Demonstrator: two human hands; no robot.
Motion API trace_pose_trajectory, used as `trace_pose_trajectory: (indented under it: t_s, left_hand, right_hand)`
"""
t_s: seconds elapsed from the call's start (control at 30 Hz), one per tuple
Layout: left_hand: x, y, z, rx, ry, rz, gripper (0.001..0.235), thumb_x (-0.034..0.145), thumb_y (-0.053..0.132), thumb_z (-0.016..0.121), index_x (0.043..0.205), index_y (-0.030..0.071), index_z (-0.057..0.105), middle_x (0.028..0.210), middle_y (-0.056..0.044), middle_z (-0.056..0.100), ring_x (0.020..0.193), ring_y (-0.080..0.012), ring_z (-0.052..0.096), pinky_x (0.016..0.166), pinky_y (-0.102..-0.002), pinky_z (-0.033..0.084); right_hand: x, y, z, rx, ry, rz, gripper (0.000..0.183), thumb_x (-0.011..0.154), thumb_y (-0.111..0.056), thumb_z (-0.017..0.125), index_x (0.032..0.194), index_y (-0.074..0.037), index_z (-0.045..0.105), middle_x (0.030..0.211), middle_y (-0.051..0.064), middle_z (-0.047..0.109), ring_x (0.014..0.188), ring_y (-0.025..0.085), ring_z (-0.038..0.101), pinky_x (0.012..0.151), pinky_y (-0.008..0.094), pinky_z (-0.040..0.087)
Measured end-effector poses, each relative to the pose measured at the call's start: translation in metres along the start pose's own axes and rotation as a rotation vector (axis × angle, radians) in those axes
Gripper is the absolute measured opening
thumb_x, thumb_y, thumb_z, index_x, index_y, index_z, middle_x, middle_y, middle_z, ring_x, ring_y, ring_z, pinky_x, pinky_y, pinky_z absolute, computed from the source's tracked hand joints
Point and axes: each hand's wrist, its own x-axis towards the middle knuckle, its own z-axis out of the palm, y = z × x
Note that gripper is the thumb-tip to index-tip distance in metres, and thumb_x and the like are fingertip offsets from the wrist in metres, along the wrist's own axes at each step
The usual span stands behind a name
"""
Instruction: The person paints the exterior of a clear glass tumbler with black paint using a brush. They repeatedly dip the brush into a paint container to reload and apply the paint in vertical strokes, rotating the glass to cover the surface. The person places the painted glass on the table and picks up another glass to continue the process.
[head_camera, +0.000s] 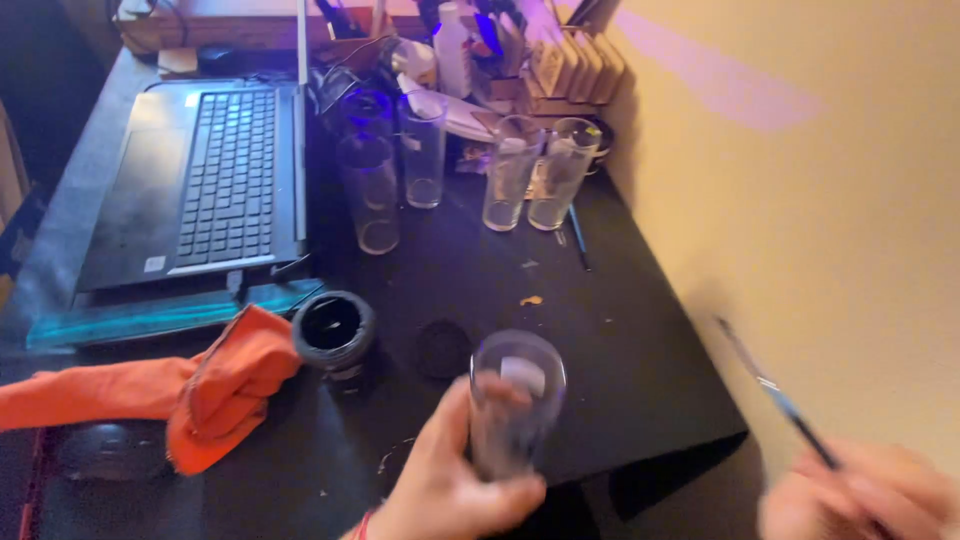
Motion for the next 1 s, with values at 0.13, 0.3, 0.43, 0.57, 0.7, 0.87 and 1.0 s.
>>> trace_pose_trajectory:
  t_s: [0.13, 0.3, 0.43, 0.57, 0.7, 0.87, 1.0]
  left_hand:
    - [0.066, -0.027, 0.024, 0.151, 0.127, 0.088, 0.074, 0.061, 0.023, 0.089, 0.127, 0.014, 0.057, 0.126, -0.004, 0.052, 0.109, -0.0156, 0.061, 0.086, -0.027, 0.053]
    - [0.157, -0.054, 0.041, 0.161, 0.155, 0.006, 0.079, 0.062, 0.003, 0.087, 0.134, 0.008, 0.054, 0.122, -0.008, 0.057, 0.112, -0.019, 0.065, 0.098, -0.03, 0.057]
    - [0.195, -0.039, 0.049, 0.231, 0.204, -0.097, 0.066, 0.065, 0.002, 0.083, 0.125, 0.017, 0.06, 0.117, -0.004, 0.067, 0.112, -0.0172, 0.061, 0.095, -0.031, 0.058]
    - [0.217, -0.029, 0.061, 0.412, 0.167, -0.319, 0.068, 0.072, 0.01, 0.08, 0.134, 0.022, 0.056, 0.129, -0.008, 0.067, 0.12, -0.0246, 0.063, 0.08, -0.038, 0.056]
    - [0.236, -0.052, 0.065, 0.451, 0.112, -0.198, 0.073, 0.071, 0.015, 0.081, 0.138, 0.019, 0.053, 0.129, -0.006, 0.067, 0.128, -0.0213, 0.059, 0.103, -0.038, 0.051]
    - [0.242, -0.053, 0.065, 0.726, 0.06, -0.258, 0.078, 0.076, 0.03, 0.082, 0.145, 0.016, 0.046, 0.135, -0.011, 0.058, 0.12, -0.0235, 0.057, 0.095, -0.037, 0.053]
    - [0.251, -0.073, 0.06, 0.871, 0.041, -0.162, 0.074, 0.078, 0.038, 0.082, 0.139, 0.006, 0.054, 0.12, -0.013, 0.061, 0.082, -0.02, 0.066, 0.082, -0.036, 0.055]
  right_hand:
    - [-0.001, -0.004, 0.045, 0.029, -0.097, -0.012, 0.025, 0.099, -0.015, 0.061, 0.076, -0.005, 0.062, 0.07, 0.007, 0.064, 0.061, 0.021, 0.057, 0.062, 0.036, 0.044]
    - [-0.012, 0.022, 0.082, 0.117, -0.351, 0.141, 0.023, 0.105, -0.017, 0.045, 0.108, 0.0, 0.06, 0.117, 0.022, 0.068, 0.106, 0.033, 0.068, 0.096, 0.039, 0.054]
    - [-0.009, 0.023, 0.089, 0.229, -0.312, 0.091, 0.016, 0.102, -0.011, 0.048, 0.11, 0.001, 0.055, 0.116, 0.028, 0.065, 0.106, 0.037, 0.068, 0.096, 0.041, 0.055]
    - [-0.012, 0.026, 0.085, 0.276, -0.356, 0.088, 0.018, 0.102, -0.015, 0.048, 0.111, -0.001, 0.055, 0.117, 0.027, 0.066, 0.102, 0.035, 0.068, 0.093, 0.041, 0.056]
    - [-0.013, 0.026, 0.085, 0.321, -0.324, 0.109, 0.02, 0.101, -0.018, 0.049, 0.111, -0.002, 0.056, 0.115, 0.026, 0.066, 0.099, 0.035, 0.068, 0.09, 0.041, 0.057]
    - [-0.014, 0.03, 0.083, 0.339, -0.313, 0.153, 0.019, 0.1, -0.017, 0.05, 0.111, -0.002, 0.055, 0.115, 0.026, 0.066, 0.101, 0.033, 0.069, 0.09, 0.039, 0.059]
    - [-0.017, 0.029, 0.084, 0.352, -0.271, 0.178, 0.019, 0.099, -0.016, 0.051, 0.109, 0.0, 0.055, 0.112, 0.028, 0.065, 0.097, 0.033, 0.069, 0.086, 0.039, 0.058]
